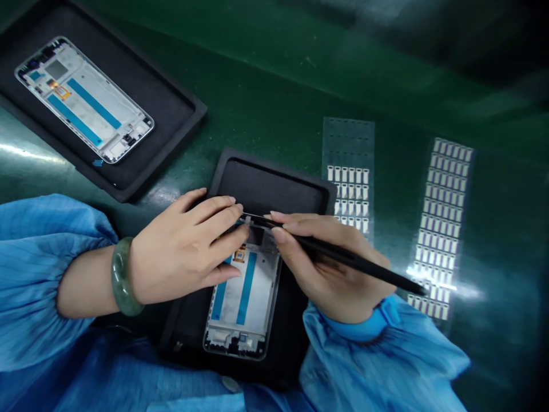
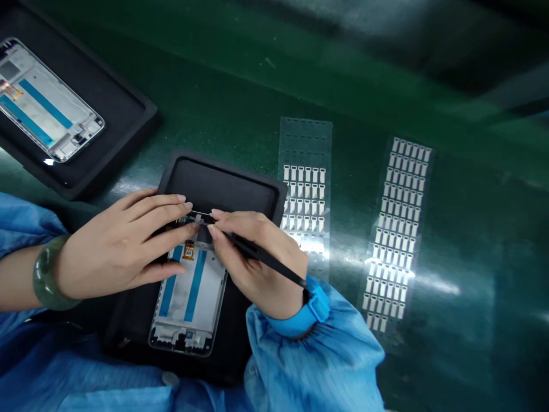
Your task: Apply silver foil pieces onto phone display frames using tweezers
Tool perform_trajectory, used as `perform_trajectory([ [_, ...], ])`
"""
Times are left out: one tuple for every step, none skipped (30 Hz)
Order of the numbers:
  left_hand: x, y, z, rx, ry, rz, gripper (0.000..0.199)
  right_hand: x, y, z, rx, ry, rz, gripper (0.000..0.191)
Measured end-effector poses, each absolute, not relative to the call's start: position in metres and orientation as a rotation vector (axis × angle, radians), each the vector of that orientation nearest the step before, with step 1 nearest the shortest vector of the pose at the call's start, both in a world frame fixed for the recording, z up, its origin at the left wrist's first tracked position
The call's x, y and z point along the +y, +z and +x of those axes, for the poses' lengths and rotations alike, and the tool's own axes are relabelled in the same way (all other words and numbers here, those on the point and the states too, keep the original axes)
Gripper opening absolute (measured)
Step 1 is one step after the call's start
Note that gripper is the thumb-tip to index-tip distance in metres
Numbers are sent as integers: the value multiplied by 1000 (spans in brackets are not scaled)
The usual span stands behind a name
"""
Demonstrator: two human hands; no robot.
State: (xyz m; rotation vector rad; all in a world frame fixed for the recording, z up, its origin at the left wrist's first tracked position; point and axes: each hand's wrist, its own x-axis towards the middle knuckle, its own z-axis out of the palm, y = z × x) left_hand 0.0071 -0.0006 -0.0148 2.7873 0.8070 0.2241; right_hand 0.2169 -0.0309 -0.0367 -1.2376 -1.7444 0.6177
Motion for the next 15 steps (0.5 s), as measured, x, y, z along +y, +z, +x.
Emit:
perform_trajectory([
  [-1, -15, 7, 806, 223, 2785, 36, -31, -37, 217, -1719, 622, -1235, 31],
  [-1, -15, 7, 807, 224, 2782, 36, -31, -37, 218, -1693, 637, -1235, 31],
  [0, -15, 7, 806, 223, 2779, 36, -31, -38, 218, -1671, 651, -1232, 31],
  [0, -14, 7, 805, 224, 2777, 37, -30, -38, 218, -1660, 662, -1229, 32],
  [0, -14, 7, 804, 224, 2776, 37, -30, -38, 218, -1665, 670, -1227, 32],
  [0, -14, 7, 803, 223, 2775, 36, -30, -38, 218, -1682, 677, -1226, 32],
  [0, -14, 7, 803, 222, 2774, 36, -29, -37, 218, -1707, 677, -1224, 33],
  [0, -14, 7, 803, 223, 2774, 35, -29, -37, 217, -1732, 671, -1224, 32],
  [0, -14, 7, 804, 221, 2774, 35, -29, -37, 217, -1751, 659, -1227, 32],
  [0, -14, 7, 805, 223, 2775, 35, -28, -37, 216, -1758, 644, -1232, 31],
  [-1, -14, 7, 805, 226, 2777, 35, -28, -37, 216, -1753, 629, -1240, 30],
  [-1, -13, 7, 804, 230, 2778, 35, -29, -37, 215, -1740, 618, -1255, 30],
  [-1, -13, 7, 802, 230, 2780, 35, -29, -37, 215, -1722, 609, -1271, 29],
  [-1, -13, 7, 801, 230, 2780, 35, -29, -37, 215, -1702, 602, -1286, 29],
  [-1, -13, 7, 799, 229, 2781, 36, -30, -37, 216, -1683, 598, -1302, 28],
])
